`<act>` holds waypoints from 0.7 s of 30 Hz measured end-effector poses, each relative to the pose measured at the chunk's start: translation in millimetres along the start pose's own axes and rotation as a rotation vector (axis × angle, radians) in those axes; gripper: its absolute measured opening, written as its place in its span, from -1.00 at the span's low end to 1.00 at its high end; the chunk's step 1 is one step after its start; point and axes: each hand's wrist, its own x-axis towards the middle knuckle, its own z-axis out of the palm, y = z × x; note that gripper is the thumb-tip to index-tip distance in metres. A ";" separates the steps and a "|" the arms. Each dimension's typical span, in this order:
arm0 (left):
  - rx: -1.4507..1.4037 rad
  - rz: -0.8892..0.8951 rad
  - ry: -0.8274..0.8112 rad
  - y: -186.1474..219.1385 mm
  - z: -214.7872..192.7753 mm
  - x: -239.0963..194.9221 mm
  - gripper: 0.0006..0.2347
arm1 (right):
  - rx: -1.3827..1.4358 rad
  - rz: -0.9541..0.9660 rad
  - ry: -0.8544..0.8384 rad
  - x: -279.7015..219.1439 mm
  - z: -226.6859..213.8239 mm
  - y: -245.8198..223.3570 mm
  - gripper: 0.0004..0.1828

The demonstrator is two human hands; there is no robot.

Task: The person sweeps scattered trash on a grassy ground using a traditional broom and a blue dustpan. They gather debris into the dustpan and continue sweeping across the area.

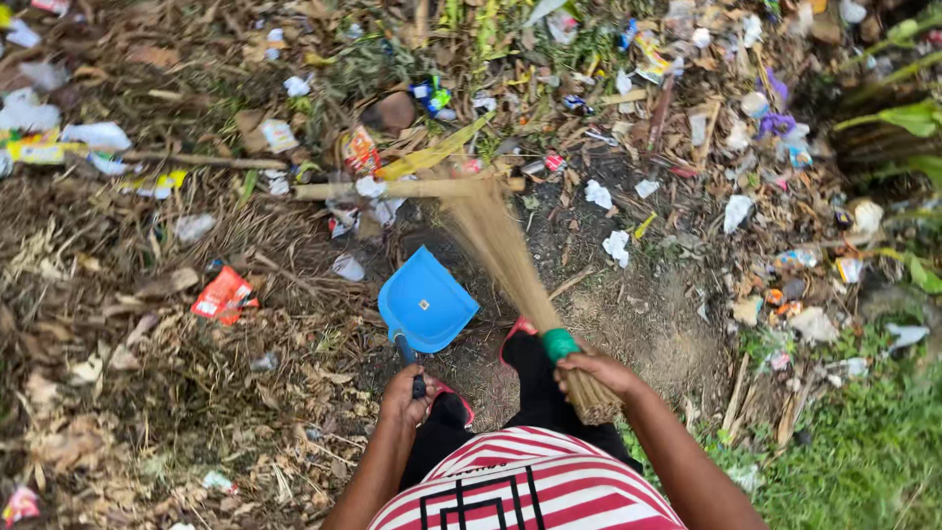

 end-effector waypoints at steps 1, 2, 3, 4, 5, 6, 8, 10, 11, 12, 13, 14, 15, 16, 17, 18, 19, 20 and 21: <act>0.027 -0.009 0.012 2.3 13.5 6.6 -0.90 | 0.043 -0.009 0.082 -1.5 -23.1 3.0 -0.16; 0.055 -0.018 0.024 4.0 27.6 13.7 -0.90 | 0.086 -0.016 0.163 -2.7 -47.2 5.7 -0.23; 0.074 -0.036 0.027 3.4 43.4 21.7 -0.90 | 0.123 -0.022 0.242 -3.3 -73.8 4.9 -0.30; 0.092 -0.053 0.030 2.4 59.8 30.0 -0.91 | 0.168 -0.001 0.280 -3.7 -100.1 2.8 -0.40; 0.109 -0.073 0.039 -0.2 74.6 36.0 -0.91 | 0.214 0.028 0.315 -5.1 -124.5 1.0 -0.48; 0.129 -0.087 0.033 -5.2 91.0 42.2 -0.90 | 0.261 0.057 0.349 -6.9 -148.7 -2.8 -0.52; 0.180 -0.112 0.025 -11.0 125.3 55.9 -0.89 | 0.344 0.195 0.467 1.7 -197.9 -22.9 -0.54; 0.202 -0.113 0.053 -19.6 155.8 65.1 -0.89 | 0.430 0.233 0.542 4.3 -238.5 -32.5 -0.57; 0.212 -0.109 0.055 -22.8 176.4 78.2 -0.89 | 0.464 0.176 0.564 13.9 -259.8 -43.1 -0.61; 0.211 -0.112 0.069 -24.1 194.6 89.9 -0.88 | 0.498 0.119 0.585 26.0 -279.3 -53.8 -0.64; 0.203 -0.119 0.089 -28.7 210.2 96.0 -0.88 | 0.438 0.189 0.584 39.9 -297.9 -66.5 -0.59; 0.196 -0.125 0.109 -33.1 226.8 103.1 -0.88 | 0.377 0.258 0.580 53.5 -316.3 -80.1 -0.54; 0.220 -0.143 0.147 -37.6 244.2 112.9 -0.87 | 0.421 0.224 0.572 70.7 -330.3 -92.8 -0.59; 0.244 -0.160 0.184 -41.6 260.5 122.0 -0.87 | 0.466 0.189 0.565 92.2 -337.5 -104.5 -0.63; 0.259 -0.171 0.224 -46.5 276.3 129.3 -0.87 | 0.485 0.190 0.501 111.3 -345.3 -119.4 -0.64; 0.240 -0.185 0.212 -53.1 291.1 135.3 -0.87 | 0.506 0.190 0.438 129.2 -348.9 -133.0 -0.65; 0.222 -0.197 0.198 -60.4 305.0 141.8 -0.87 | 0.519 0.146 0.338 148.4 -347.6 -146.9 -0.63; 0.203 -0.209 0.184 -66.6 317.7 147.0 -0.87 | 0.532 0.102 0.239 160.1 -347.4 -159.3 -0.61; 0.209 -0.207 0.191 -73.9 331.4 151.1 -0.88 | 0.507 0.062 0.177 160.3 -350.3 -170.2 -0.58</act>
